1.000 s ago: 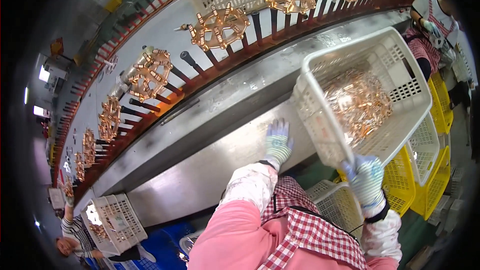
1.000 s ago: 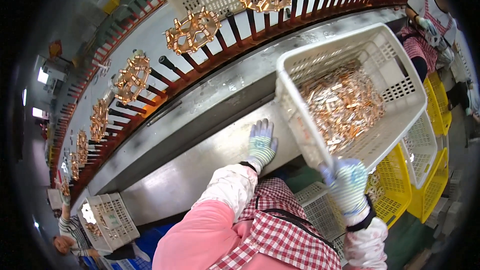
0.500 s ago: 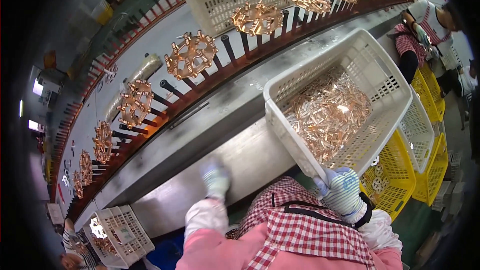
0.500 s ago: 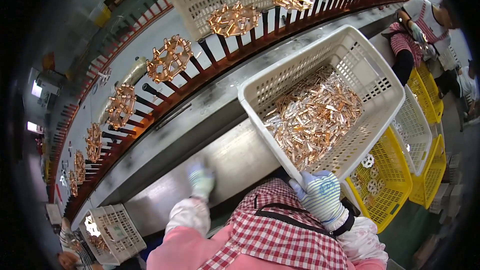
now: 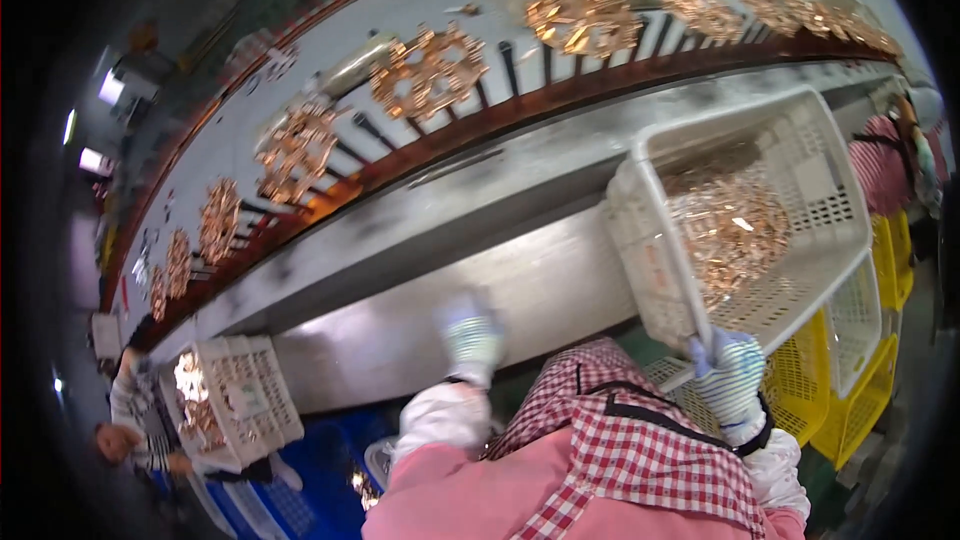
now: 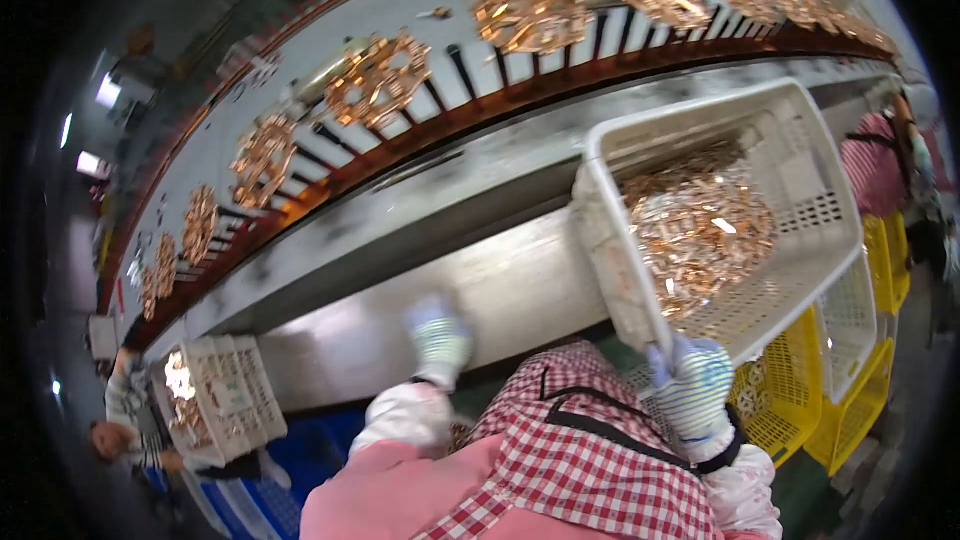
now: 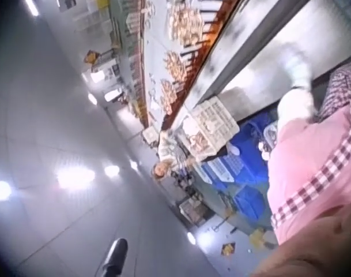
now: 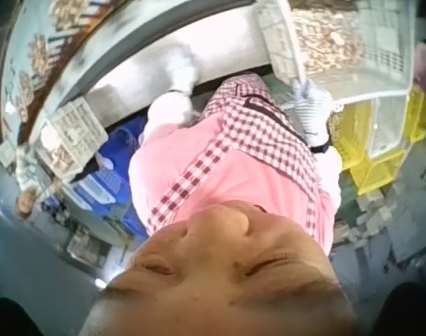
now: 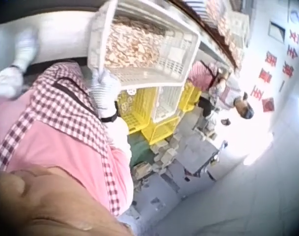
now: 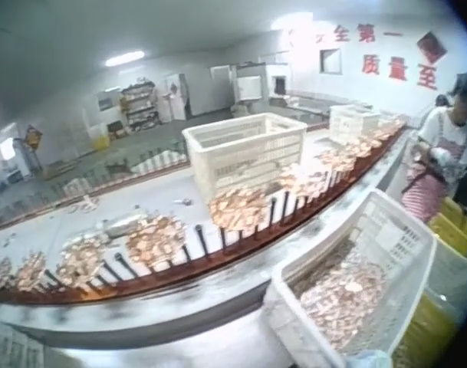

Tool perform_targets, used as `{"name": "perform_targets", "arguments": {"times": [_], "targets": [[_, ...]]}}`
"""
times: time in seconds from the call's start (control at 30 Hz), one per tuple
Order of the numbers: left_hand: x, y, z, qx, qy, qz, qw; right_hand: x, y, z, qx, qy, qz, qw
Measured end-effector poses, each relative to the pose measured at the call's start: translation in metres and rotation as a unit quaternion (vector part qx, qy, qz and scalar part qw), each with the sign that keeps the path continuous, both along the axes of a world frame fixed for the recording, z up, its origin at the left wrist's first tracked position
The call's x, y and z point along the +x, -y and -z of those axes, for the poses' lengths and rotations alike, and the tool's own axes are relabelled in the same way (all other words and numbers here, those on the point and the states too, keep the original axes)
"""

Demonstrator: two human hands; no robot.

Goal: Sorting small gold-colored mechanical gear components between plastic storage bins.

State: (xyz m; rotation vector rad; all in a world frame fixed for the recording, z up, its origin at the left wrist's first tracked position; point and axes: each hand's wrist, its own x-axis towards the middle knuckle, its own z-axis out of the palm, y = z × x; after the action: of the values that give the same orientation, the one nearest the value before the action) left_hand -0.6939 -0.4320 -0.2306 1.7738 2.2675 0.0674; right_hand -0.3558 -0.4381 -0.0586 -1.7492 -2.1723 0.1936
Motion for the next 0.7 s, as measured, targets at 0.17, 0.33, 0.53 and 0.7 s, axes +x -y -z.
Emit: {"name": "perform_targets", "arguments": {"times": [0.17,0.33,0.53,0.7], "targets": [[0.006,0.046,0.053,0.142,-0.063,0.087,0.984,0.002,0.002,0.0,0.006,0.016,0.005,1.0],[-0.154,0.12,0.066,0.12,-0.127,-0.326,0.929,-0.003,0.001,-0.005,-0.008,0.038,0.025,0.999],[-0.037,-0.013,0.075,0.224,0.064,0.151,0.961,-0.014,0.003,0.003,0.009,0.045,0.034,0.998],[-0.12,0.019,0.038,0.061,0.042,-0.213,0.974,0.004,0.013,0.001,0.015,0.025,0.075,0.997]]}}
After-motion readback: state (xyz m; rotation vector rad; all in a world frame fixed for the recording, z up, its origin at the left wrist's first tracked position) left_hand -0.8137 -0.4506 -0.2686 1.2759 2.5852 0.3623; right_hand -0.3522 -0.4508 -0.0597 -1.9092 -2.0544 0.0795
